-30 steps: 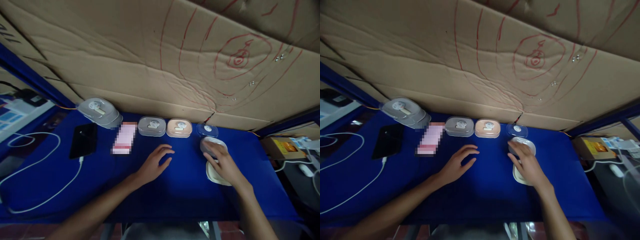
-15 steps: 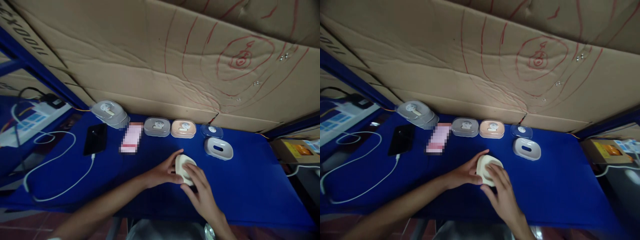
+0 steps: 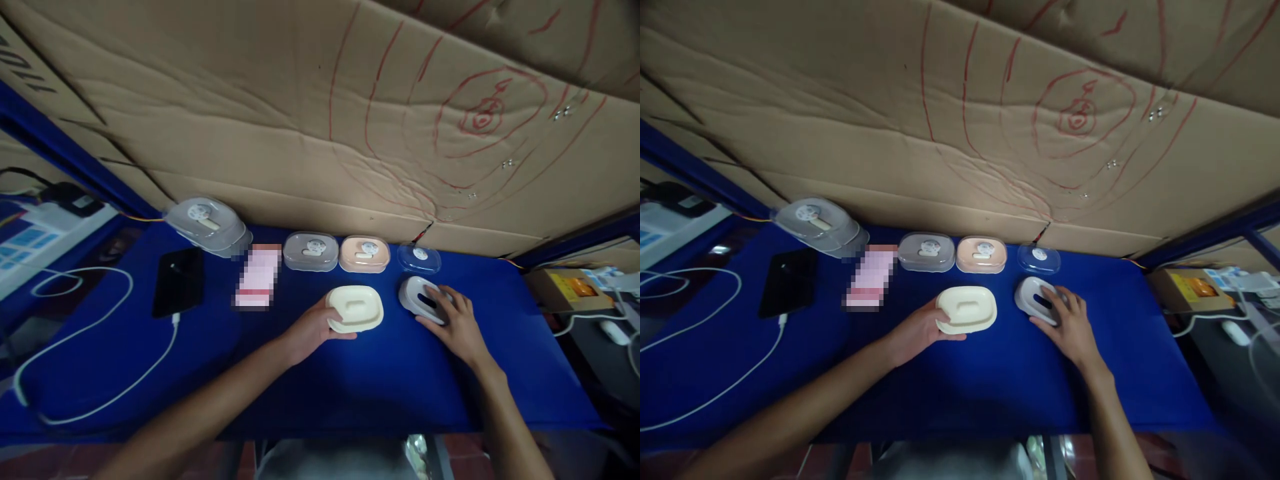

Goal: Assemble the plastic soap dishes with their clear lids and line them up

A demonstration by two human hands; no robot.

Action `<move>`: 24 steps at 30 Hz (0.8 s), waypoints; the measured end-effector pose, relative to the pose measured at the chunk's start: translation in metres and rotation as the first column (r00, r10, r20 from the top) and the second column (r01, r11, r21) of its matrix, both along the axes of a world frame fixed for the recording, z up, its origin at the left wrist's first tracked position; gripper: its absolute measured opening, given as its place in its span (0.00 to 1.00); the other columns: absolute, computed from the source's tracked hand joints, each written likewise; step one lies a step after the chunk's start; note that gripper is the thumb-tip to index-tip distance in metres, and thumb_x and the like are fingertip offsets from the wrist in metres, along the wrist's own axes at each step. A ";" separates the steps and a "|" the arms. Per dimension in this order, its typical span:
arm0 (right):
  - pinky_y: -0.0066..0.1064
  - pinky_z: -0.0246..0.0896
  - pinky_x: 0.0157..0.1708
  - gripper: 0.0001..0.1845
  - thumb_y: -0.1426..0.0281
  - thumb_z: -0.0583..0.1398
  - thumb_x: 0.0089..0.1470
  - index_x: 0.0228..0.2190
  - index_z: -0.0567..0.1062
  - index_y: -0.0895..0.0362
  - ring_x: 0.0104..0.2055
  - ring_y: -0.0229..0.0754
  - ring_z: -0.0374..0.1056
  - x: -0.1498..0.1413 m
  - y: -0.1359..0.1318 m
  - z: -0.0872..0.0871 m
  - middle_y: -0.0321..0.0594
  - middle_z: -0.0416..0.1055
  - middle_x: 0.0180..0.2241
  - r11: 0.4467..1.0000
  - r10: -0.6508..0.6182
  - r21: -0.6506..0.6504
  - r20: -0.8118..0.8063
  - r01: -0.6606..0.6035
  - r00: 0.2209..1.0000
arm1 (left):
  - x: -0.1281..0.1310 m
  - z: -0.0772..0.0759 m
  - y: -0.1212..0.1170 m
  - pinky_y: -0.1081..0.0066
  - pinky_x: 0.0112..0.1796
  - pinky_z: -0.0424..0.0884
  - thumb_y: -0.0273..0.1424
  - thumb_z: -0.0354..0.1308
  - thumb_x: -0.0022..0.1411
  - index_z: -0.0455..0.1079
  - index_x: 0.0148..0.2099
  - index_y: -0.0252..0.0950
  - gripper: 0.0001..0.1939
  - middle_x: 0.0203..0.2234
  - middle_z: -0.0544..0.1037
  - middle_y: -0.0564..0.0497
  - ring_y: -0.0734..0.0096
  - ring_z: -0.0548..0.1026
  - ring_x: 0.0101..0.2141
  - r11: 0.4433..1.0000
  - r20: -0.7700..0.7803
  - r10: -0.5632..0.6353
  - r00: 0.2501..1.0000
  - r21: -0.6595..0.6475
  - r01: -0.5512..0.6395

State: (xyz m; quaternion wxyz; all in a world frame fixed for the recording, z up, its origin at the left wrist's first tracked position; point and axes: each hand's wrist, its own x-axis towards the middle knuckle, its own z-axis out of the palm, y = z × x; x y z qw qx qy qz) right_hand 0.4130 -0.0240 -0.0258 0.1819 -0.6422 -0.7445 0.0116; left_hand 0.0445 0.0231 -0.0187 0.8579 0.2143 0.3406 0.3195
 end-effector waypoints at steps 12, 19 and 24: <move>0.64 0.54 0.67 0.38 0.53 0.61 0.66 0.72 0.56 0.42 0.76 0.65 0.42 -0.144 -0.009 0.016 0.47 0.40 0.77 0.897 0.426 -0.097 -0.081 -0.432 0.901 | 0.002 0.006 -0.006 0.57 0.55 0.71 0.41 0.69 0.63 0.75 0.60 0.37 0.26 0.56 0.81 0.42 0.49 0.77 0.57 0.998 0.014 -0.011 1.000 0.056 0.010; 0.59 0.49 0.70 0.34 0.53 0.54 0.70 0.72 0.58 0.49 0.74 0.58 0.52 -0.036 0.075 0.018 0.50 0.58 0.72 0.989 0.145 0.037 -0.013 -0.145 0.989 | -0.002 0.007 -0.003 0.60 0.54 0.71 0.37 0.68 0.63 0.74 0.59 0.36 0.24 0.52 0.83 0.42 0.52 0.77 0.56 1.000 0.024 0.027 0.999 -0.009 -0.027; 0.61 0.54 0.66 0.36 0.47 0.54 0.68 0.66 0.68 0.55 0.69 0.64 0.58 0.014 0.099 0.004 0.57 0.64 0.66 1.000 0.022 -0.019 0.079 -0.020 0.997 | -0.005 0.006 0.001 0.59 0.53 0.73 0.42 0.65 0.67 0.72 0.62 0.37 0.25 0.54 0.82 0.42 0.52 0.77 0.56 1.000 0.018 0.007 1.000 0.011 -0.007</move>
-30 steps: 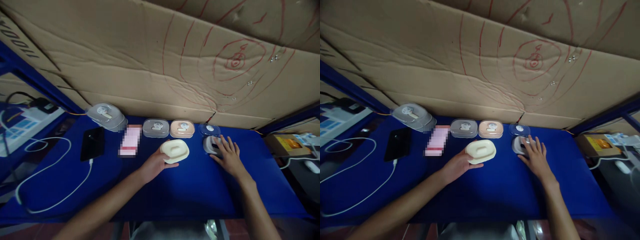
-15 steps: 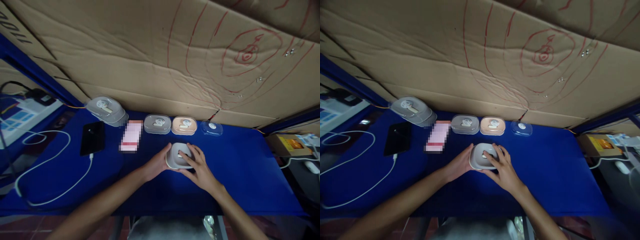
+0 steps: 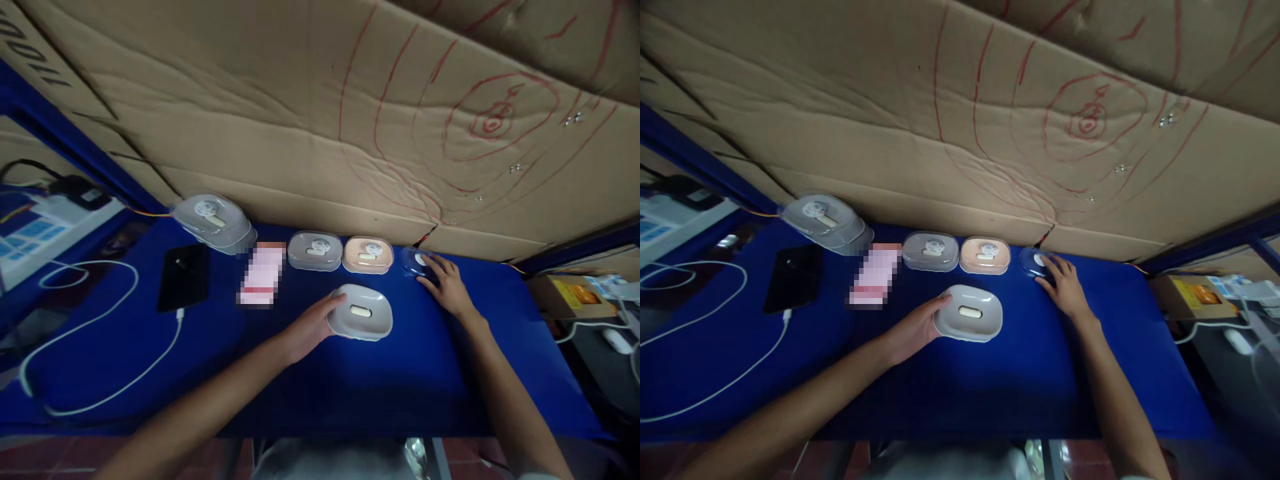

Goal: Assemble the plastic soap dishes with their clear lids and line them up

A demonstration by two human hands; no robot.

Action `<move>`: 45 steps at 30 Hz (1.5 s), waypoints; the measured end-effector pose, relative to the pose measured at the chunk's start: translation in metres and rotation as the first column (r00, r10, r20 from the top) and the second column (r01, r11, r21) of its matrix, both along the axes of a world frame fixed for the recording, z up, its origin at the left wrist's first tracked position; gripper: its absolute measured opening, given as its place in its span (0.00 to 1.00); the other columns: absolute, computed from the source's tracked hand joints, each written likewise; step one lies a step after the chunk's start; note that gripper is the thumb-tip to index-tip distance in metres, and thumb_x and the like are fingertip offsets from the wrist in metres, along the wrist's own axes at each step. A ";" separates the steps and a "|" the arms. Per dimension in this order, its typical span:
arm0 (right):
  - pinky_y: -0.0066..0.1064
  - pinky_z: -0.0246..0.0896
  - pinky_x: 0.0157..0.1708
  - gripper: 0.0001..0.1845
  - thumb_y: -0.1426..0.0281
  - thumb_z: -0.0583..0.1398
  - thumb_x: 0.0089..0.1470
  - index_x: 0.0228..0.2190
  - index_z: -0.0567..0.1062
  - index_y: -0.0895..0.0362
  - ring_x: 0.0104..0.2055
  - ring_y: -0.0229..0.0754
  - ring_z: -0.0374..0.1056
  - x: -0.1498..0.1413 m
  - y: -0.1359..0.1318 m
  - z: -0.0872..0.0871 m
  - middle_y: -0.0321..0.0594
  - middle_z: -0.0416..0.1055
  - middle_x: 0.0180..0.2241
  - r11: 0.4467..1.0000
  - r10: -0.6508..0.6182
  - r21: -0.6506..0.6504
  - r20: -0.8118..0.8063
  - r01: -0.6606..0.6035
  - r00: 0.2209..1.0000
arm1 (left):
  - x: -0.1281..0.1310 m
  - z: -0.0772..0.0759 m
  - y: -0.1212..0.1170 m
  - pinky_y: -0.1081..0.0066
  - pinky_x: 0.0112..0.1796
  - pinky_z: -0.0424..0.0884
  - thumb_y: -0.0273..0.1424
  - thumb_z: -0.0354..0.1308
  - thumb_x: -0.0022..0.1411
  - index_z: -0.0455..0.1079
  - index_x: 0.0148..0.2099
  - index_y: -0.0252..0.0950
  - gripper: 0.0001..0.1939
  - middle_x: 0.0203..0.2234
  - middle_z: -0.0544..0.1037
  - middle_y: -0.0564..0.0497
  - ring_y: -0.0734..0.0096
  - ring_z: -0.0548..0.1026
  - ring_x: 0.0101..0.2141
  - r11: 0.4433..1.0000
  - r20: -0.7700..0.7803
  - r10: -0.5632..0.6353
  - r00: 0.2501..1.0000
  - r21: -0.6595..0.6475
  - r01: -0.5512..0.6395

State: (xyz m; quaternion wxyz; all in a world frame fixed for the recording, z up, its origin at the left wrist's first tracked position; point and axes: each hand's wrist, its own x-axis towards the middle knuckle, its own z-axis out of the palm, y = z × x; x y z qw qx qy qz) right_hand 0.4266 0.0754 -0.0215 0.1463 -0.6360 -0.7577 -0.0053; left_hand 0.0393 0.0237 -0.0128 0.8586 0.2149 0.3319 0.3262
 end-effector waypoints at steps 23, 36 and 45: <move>0.58 0.61 0.68 0.35 0.66 0.63 0.67 0.70 0.58 0.41 0.76 0.57 0.45 -0.125 -0.106 0.014 0.45 0.53 0.72 0.842 0.515 0.003 -0.303 -0.540 0.802 | 0.010 -0.005 -0.009 0.58 0.58 0.68 0.52 0.57 0.71 0.72 0.63 0.44 0.26 0.62 0.76 0.45 0.53 0.71 0.63 0.992 0.018 -0.023 1.000 0.122 0.020; 0.60 0.65 0.63 0.32 0.58 0.65 0.64 0.66 0.66 0.40 0.71 0.60 0.55 -0.110 -0.105 0.000 0.44 0.62 0.67 0.856 0.504 -0.003 -0.224 -0.518 0.834 | -0.004 0.013 -0.013 0.56 0.64 0.60 0.41 0.58 0.71 0.78 0.56 0.44 0.16 0.54 0.80 0.47 0.53 0.74 0.57 0.670 -0.544 0.346 0.764 0.713 0.204; 0.65 0.58 0.66 0.32 0.59 0.61 0.68 0.69 0.61 0.42 0.71 0.63 0.54 -0.027 -0.091 -0.011 0.47 0.59 0.68 0.950 0.311 0.084 -0.166 -0.300 0.936 | -0.159 0.016 -0.049 0.46 0.52 0.69 0.44 0.52 0.71 0.69 0.61 0.26 0.28 0.51 0.74 0.28 0.33 0.72 0.54 0.862 -0.682 0.492 -0.541 0.469 0.192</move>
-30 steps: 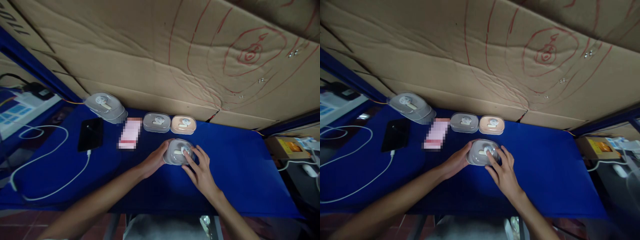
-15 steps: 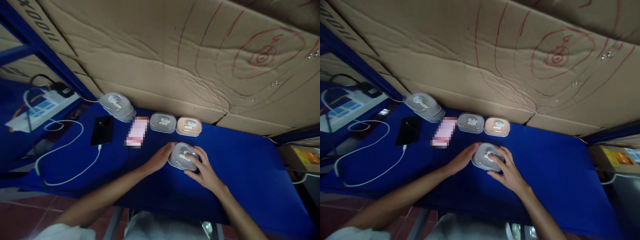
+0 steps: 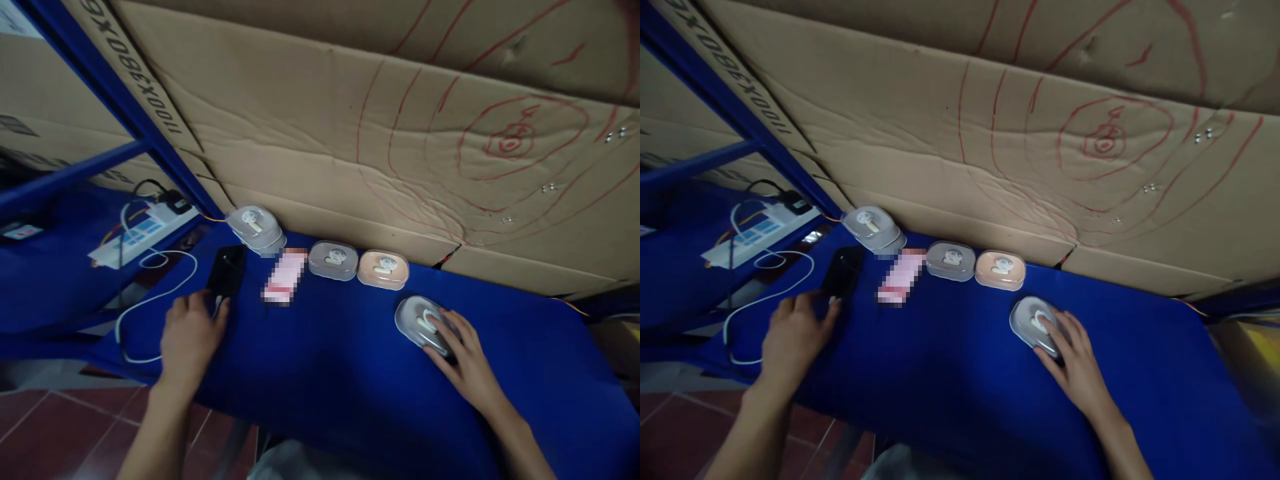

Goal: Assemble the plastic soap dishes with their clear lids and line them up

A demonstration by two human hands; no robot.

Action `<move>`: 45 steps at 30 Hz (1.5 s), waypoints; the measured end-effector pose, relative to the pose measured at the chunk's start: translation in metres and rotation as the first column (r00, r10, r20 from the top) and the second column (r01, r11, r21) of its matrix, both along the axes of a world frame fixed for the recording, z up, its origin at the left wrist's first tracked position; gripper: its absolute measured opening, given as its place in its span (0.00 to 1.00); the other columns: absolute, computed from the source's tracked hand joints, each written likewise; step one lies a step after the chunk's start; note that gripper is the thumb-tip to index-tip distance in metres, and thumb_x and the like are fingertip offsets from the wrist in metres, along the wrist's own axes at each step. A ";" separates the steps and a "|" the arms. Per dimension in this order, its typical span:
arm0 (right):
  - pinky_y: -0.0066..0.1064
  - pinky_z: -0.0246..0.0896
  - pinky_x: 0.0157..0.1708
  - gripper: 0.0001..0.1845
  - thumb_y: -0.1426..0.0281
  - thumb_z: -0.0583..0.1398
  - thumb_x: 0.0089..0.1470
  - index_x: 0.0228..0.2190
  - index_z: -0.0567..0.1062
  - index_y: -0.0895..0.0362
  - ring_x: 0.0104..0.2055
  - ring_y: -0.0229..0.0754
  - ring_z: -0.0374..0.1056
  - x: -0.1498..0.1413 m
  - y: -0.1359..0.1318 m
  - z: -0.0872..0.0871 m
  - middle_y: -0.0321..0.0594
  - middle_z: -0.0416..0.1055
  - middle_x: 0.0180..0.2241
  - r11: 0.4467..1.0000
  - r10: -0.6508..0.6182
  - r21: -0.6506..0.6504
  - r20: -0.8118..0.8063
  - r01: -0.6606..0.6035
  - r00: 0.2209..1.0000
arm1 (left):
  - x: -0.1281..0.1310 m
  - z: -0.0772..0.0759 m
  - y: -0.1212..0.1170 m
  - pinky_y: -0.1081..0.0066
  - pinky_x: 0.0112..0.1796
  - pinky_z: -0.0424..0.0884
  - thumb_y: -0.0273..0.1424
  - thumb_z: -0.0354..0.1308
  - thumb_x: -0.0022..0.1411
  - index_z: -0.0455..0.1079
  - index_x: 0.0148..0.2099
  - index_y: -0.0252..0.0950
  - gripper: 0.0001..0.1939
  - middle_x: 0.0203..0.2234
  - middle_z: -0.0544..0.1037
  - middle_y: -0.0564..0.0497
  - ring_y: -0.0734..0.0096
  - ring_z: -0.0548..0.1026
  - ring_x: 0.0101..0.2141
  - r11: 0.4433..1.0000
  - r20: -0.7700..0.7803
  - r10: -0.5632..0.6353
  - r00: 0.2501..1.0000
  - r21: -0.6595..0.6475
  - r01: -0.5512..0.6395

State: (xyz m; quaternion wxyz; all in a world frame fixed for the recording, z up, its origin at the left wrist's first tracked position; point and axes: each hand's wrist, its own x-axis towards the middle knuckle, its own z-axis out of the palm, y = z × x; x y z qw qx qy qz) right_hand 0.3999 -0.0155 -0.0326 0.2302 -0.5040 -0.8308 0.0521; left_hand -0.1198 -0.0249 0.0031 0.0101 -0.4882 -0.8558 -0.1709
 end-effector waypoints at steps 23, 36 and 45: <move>0.64 0.46 0.67 0.27 0.54 0.56 0.69 0.66 0.66 0.45 0.74 0.62 0.50 0.063 0.084 0.000 0.47 0.60 0.70 0.991 -0.122 0.072 0.143 0.113 0.982 | -0.002 -0.006 -0.001 0.66 0.31 0.68 0.53 0.40 0.72 0.70 0.59 0.36 0.32 0.34 0.83 0.35 0.43 0.82 0.35 0.907 -0.123 0.249 0.961 -0.318 -0.276; 0.61 0.39 0.70 0.28 0.60 0.54 0.71 0.68 0.64 0.47 0.76 0.58 0.43 -0.108 0.122 0.046 0.46 0.47 0.75 0.980 0.157 0.087 0.197 -0.177 0.968 | -0.004 -0.007 -0.004 0.70 0.27 0.62 0.54 0.40 0.72 0.74 0.58 0.39 0.32 0.25 0.78 0.44 0.53 0.76 0.26 0.937 -0.121 0.227 0.966 -0.243 -0.251; 0.55 0.50 0.67 0.47 0.54 0.63 0.64 0.73 0.50 0.55 0.72 0.60 0.54 -0.214 0.172 0.051 0.58 0.54 0.72 0.958 0.254 -0.187 0.195 -0.218 0.947 | -0.003 -0.012 -0.013 0.67 0.29 0.64 0.53 0.40 0.74 0.75 0.57 0.38 0.31 0.28 0.79 0.42 0.51 0.77 0.28 0.964 -0.171 0.168 0.971 -0.177 -0.198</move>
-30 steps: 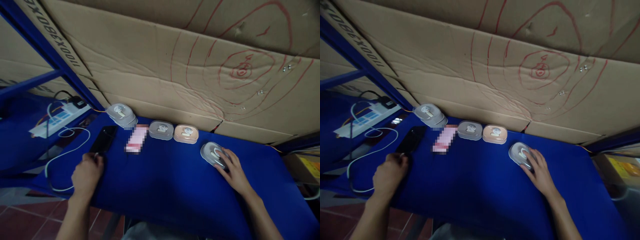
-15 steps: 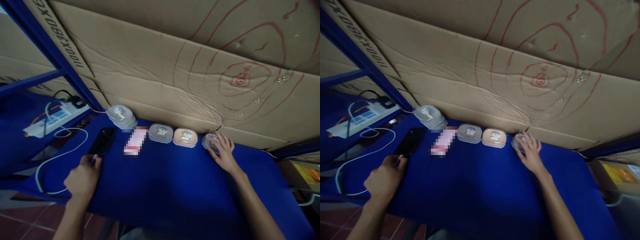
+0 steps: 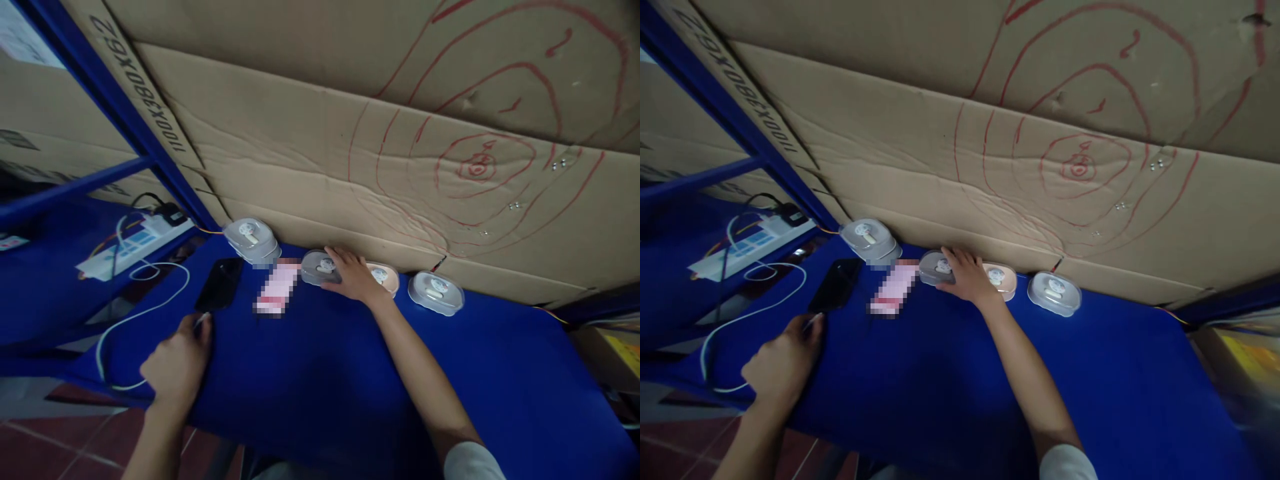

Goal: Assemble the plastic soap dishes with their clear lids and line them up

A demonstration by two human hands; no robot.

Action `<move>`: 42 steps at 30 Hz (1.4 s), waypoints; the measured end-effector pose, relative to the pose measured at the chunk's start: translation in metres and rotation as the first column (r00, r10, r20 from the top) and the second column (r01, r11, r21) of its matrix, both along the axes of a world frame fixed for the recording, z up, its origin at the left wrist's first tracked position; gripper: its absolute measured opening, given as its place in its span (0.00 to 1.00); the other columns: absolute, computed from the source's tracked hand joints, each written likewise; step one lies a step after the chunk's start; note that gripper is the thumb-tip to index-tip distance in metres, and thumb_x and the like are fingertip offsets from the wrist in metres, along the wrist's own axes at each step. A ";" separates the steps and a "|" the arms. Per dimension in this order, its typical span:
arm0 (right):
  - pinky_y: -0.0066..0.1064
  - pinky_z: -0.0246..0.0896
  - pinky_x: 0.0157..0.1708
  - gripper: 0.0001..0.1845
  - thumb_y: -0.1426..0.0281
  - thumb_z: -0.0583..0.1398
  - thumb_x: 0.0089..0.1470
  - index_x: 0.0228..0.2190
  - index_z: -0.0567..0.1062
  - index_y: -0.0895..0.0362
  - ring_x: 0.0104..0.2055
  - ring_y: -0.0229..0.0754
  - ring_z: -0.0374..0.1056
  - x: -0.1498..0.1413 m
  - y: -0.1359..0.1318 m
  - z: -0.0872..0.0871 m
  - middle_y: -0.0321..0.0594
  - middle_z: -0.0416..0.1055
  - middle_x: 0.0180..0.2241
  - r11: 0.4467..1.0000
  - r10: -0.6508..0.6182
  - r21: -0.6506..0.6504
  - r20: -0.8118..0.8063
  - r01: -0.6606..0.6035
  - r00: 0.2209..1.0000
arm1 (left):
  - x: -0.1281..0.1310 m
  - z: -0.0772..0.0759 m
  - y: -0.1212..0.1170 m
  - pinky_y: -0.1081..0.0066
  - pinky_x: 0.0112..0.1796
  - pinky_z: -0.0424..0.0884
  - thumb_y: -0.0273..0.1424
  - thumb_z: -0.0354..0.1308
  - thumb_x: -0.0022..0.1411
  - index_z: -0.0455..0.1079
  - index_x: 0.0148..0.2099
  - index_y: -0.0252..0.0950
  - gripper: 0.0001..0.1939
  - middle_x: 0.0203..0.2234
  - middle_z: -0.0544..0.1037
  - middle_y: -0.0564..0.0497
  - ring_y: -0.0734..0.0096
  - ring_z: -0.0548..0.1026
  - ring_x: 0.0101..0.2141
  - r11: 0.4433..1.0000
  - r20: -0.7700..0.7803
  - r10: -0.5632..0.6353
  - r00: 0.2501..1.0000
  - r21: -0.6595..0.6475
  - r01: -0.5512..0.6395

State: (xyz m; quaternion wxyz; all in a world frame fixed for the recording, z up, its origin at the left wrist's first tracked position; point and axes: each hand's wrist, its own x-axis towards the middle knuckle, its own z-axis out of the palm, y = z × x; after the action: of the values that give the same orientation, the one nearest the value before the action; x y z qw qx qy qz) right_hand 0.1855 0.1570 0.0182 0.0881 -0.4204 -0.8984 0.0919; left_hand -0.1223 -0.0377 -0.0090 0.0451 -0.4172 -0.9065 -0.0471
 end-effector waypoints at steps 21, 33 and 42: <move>0.60 0.40 0.70 0.36 0.53 0.62 0.65 0.68 0.63 0.55 0.70 0.61 0.59 0.065 -0.063 0.035 0.57 0.62 0.68 0.987 -0.019 0.161 -0.059 0.028 0.998 | 0.107 -0.006 0.042 0.44 0.63 0.65 0.39 0.57 0.73 0.58 0.72 0.41 0.30 0.71 0.62 0.36 0.44 0.62 0.69 0.467 0.116 -0.879 0.462 0.400 0.789; 0.61 0.44 0.69 0.37 0.56 0.63 0.66 0.68 0.64 0.59 0.74 0.65 0.51 0.025 -0.027 0.010 0.59 0.54 0.72 0.998 -0.026 0.053 0.083 0.021 0.996 | 0.111 0.014 -0.002 0.57 0.51 0.72 0.28 0.59 0.71 0.75 0.49 0.43 0.07 0.45 0.83 0.50 0.60 0.80 0.48 0.314 0.222 -0.946 0.238 0.428 0.848; 0.54 0.56 0.69 0.32 0.58 0.55 0.72 0.71 0.57 0.50 0.73 0.53 0.55 0.061 -0.129 -0.010 0.51 0.58 0.71 0.998 0.046 -0.024 -0.344 -0.058 0.938 | 0.110 0.019 0.011 0.63 0.48 0.75 0.36 0.58 0.72 0.76 0.48 0.43 0.07 0.44 0.82 0.50 0.61 0.81 0.46 0.548 0.414 -0.836 0.360 0.603 0.580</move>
State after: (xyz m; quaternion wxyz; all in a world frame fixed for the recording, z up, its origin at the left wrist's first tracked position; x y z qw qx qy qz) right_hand 0.2468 0.0275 0.0079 0.2341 -0.3755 -0.8783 0.1811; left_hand -0.0124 -0.0266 0.0098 -0.2316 -0.7099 -0.5533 -0.3692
